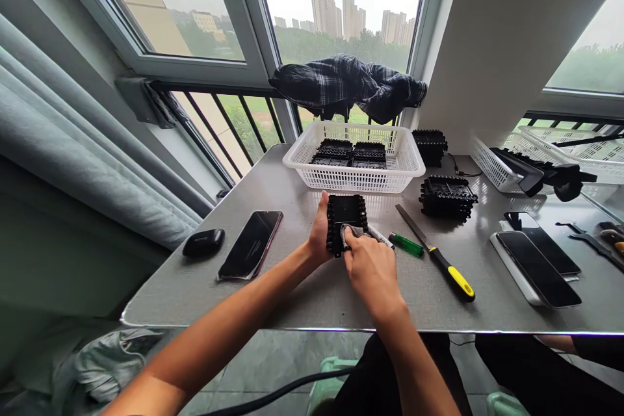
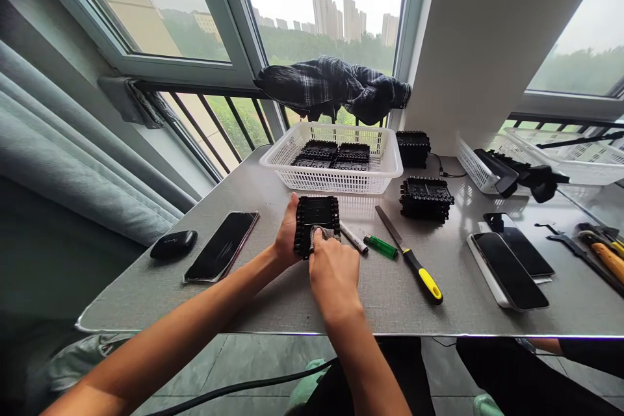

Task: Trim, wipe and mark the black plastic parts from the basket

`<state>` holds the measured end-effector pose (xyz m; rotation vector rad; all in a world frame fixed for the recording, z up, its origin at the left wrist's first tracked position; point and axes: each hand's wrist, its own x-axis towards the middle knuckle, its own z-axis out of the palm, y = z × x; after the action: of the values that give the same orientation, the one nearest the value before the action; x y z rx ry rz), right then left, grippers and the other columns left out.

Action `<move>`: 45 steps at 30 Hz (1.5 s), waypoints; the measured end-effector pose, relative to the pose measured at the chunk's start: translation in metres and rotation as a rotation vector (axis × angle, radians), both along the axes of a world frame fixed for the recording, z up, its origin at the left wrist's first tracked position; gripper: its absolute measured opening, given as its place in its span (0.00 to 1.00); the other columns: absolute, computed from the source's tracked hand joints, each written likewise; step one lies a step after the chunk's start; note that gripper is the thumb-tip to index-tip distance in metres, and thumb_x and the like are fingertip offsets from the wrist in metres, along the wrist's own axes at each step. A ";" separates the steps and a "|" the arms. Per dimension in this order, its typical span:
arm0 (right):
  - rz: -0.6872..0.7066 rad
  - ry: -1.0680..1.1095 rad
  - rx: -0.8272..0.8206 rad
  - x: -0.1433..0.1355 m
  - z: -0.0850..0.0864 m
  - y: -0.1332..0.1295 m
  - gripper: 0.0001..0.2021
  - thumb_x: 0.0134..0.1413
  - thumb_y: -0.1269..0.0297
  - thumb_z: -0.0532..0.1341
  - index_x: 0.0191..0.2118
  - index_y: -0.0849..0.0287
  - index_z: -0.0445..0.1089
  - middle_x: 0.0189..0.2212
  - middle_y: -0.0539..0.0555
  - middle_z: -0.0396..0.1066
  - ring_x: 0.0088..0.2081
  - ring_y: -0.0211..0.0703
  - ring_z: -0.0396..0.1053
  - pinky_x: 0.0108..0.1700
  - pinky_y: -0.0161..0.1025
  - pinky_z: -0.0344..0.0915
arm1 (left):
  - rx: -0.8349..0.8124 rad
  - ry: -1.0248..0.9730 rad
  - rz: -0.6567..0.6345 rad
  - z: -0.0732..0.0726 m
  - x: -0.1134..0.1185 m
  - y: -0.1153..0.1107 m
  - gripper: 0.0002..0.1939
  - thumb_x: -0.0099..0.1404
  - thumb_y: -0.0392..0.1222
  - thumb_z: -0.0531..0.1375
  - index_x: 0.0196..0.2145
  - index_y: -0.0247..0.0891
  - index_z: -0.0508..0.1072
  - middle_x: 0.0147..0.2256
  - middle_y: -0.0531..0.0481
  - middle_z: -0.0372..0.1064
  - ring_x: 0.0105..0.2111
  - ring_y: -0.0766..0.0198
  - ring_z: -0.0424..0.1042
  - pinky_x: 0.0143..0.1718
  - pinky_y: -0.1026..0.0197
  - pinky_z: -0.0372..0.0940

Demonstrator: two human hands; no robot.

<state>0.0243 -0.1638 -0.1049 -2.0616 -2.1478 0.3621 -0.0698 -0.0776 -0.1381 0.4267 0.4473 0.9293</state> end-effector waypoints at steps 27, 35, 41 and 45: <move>-0.022 0.749 0.350 0.020 -0.010 0.013 0.23 0.56 0.70 0.51 0.57 0.60 0.69 0.53 0.54 0.72 0.54 0.43 0.69 0.56 0.37 0.62 | 0.139 0.091 -0.129 -0.011 0.005 -0.014 0.40 0.61 0.70 0.50 0.54 0.34 0.72 0.40 0.39 0.77 0.41 0.52 0.77 0.43 0.55 0.70; 0.061 0.549 0.279 0.012 -0.009 0.009 0.25 0.58 0.72 0.51 0.61 0.59 0.64 0.45 0.57 0.77 0.42 0.45 0.74 0.45 0.35 0.65 | 0.179 0.086 -0.052 -0.010 0.005 -0.013 0.39 0.61 0.70 0.51 0.51 0.32 0.73 0.36 0.41 0.77 0.37 0.54 0.77 0.40 0.57 0.71; 0.101 0.217 0.172 0.013 -0.003 0.007 0.25 0.61 0.70 0.53 0.63 0.56 0.60 0.42 0.58 0.77 0.43 0.47 0.74 0.43 0.35 0.62 | 0.109 0.059 -0.078 -0.011 0.005 -0.009 0.39 0.63 0.69 0.47 0.49 0.29 0.74 0.35 0.39 0.77 0.35 0.52 0.77 0.37 0.56 0.71; 0.162 0.059 0.097 0.011 0.000 0.006 0.25 0.62 0.68 0.52 0.64 0.56 0.59 0.42 0.59 0.77 0.42 0.48 0.75 0.40 0.37 0.63 | 0.065 0.041 -0.054 -0.008 0.003 -0.002 0.40 0.66 0.67 0.43 0.49 0.28 0.74 0.36 0.37 0.77 0.36 0.51 0.77 0.39 0.53 0.71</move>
<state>0.0355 -0.1580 -0.1049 -1.8094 -2.2567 0.3258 -0.0666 -0.0799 -0.1461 0.5156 0.4420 0.8854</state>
